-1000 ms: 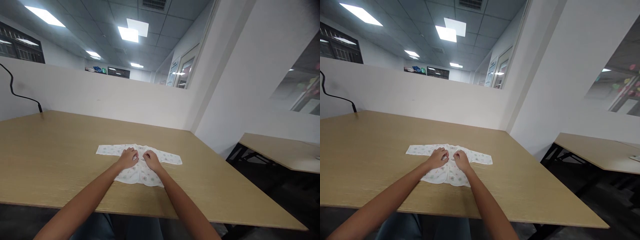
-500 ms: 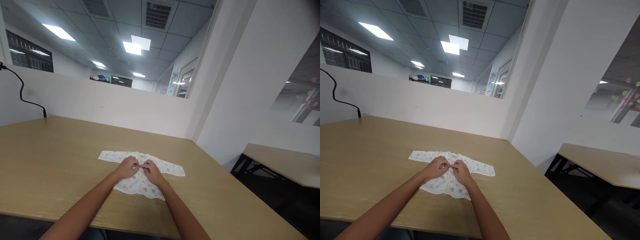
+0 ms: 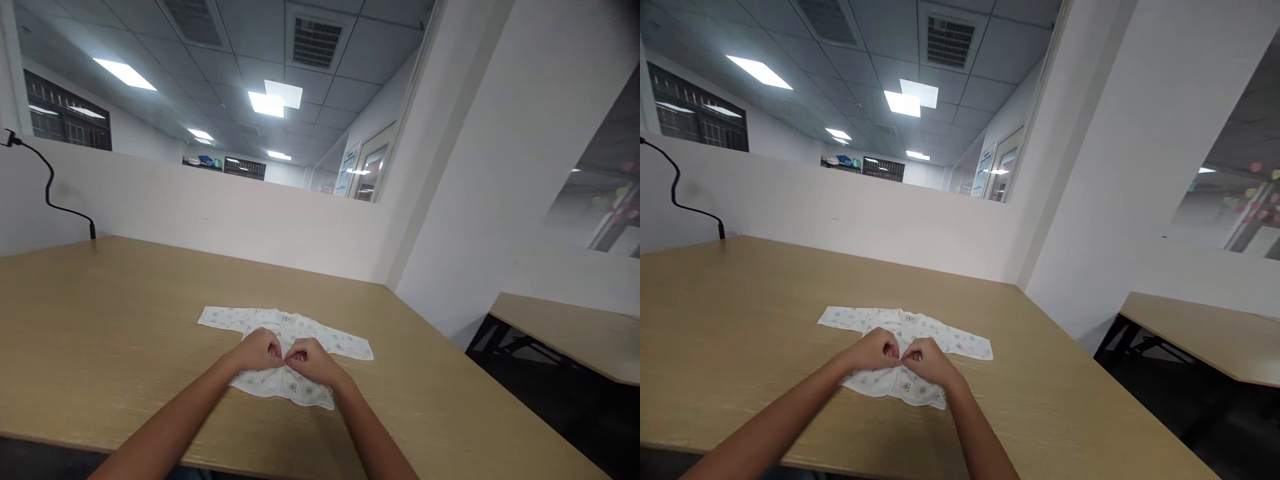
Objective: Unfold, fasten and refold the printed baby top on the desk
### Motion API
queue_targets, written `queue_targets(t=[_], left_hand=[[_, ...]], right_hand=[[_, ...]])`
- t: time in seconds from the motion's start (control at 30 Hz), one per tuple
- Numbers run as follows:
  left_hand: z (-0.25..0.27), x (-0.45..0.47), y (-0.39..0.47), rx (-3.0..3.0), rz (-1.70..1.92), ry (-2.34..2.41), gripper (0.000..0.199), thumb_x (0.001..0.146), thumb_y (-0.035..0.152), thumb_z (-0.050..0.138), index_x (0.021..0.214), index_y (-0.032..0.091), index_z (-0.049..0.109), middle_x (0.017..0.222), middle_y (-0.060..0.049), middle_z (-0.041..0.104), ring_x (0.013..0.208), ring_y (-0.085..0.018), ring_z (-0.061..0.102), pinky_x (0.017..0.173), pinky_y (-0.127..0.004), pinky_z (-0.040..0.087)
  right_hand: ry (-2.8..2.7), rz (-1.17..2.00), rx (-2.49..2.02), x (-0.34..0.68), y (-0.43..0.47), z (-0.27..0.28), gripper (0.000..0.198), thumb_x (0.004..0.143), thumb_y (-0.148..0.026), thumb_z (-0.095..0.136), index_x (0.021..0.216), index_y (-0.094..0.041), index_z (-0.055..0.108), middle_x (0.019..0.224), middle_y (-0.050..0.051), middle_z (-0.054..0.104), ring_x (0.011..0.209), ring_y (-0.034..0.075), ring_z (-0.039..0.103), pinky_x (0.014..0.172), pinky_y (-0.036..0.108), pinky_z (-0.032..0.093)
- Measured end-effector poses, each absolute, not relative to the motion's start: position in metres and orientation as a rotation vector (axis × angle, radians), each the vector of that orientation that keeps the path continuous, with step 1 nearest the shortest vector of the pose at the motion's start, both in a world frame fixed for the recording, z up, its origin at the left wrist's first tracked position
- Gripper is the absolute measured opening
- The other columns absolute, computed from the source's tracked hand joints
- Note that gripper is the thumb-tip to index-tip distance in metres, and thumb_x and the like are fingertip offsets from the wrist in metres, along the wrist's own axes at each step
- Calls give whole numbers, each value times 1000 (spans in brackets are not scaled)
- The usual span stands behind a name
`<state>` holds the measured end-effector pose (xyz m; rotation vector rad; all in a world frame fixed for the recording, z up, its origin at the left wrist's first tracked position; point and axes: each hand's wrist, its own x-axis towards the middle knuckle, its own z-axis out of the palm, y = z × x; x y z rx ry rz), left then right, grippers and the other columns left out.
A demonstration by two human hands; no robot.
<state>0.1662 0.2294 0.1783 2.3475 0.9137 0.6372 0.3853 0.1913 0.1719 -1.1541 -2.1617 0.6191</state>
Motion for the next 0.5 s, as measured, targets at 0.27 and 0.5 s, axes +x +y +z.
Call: queue_targets(t=[0.27, 0.5], left_hand=[[178, 169, 232, 2244, 603, 906, 18, 69, 26, 67, 79, 17, 80, 75, -2, 75, 71, -16, 63, 63, -24, 42], [175, 170, 235, 2173, 606, 901, 18, 67, 25, 70, 79, 16, 80, 74, -4, 75, 69, -16, 62, 62, -24, 42]], right_hand=[[-2088, 676, -1209, 382, 193, 168, 14, 73, -16, 65, 76, -20, 78, 70, 1, 68, 61, 14, 57, 58, 24, 41], [-2007, 769, -1228, 381, 194, 165, 9, 72, -19, 69, 76, -18, 77, 65, 0, 64, 61, 13, 54, 56, 23, 38]])
